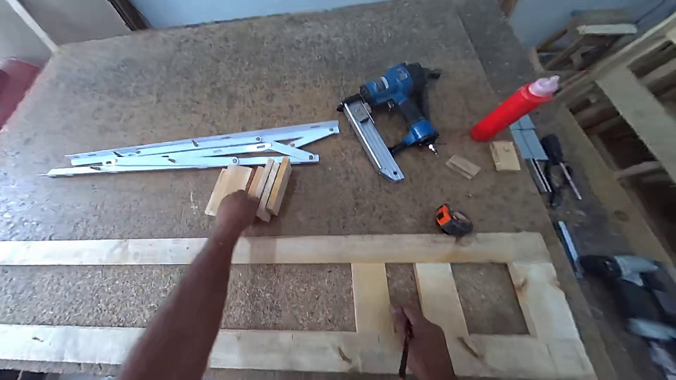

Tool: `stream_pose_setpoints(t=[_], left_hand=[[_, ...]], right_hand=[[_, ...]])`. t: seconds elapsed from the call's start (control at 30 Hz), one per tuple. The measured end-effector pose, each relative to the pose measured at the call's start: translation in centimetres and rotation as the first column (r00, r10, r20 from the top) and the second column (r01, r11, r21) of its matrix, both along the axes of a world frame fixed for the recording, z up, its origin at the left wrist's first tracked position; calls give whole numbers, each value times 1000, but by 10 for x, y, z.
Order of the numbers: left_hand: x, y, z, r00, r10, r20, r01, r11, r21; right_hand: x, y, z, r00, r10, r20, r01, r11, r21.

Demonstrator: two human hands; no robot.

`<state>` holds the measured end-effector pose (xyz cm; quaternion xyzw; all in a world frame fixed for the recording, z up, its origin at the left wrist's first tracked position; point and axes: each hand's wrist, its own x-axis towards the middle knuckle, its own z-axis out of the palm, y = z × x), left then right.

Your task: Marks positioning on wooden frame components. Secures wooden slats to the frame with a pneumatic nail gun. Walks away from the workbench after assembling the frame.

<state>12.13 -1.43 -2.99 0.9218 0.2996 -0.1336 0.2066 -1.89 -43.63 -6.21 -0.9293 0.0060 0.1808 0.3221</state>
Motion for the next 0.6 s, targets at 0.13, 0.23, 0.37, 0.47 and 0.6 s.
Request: stream_pose_setpoints(t=[0.13, 0.23, 0.37, 0.47, 0.6], left_hand=[[-9, 40, -28, 997, 50, 64, -21, 918, -397], [-16, 54, -36, 971, 213, 105, -113, 804, -584], [-23, 68, -25, 974, 162, 156, -105, 942, -319], [-77, 73, 21, 969, 123, 216, -99, 988, -122], [-189, 42, 42, 956, 158, 246, -77, 947, -312]], right_hand=[[-13, 35, 7, 978, -166, -127, 201, 912, 358], [-29, 65, 1, 940, -218, -262, 313, 855, 414], [-43, 94, 0, 983, -136, -121, 153, 978, 144], [-46, 101, 1, 999, -42, -9, 43, 985, 168], [-40, 121, 14, 994, -6, -112, 40, 952, 302]])
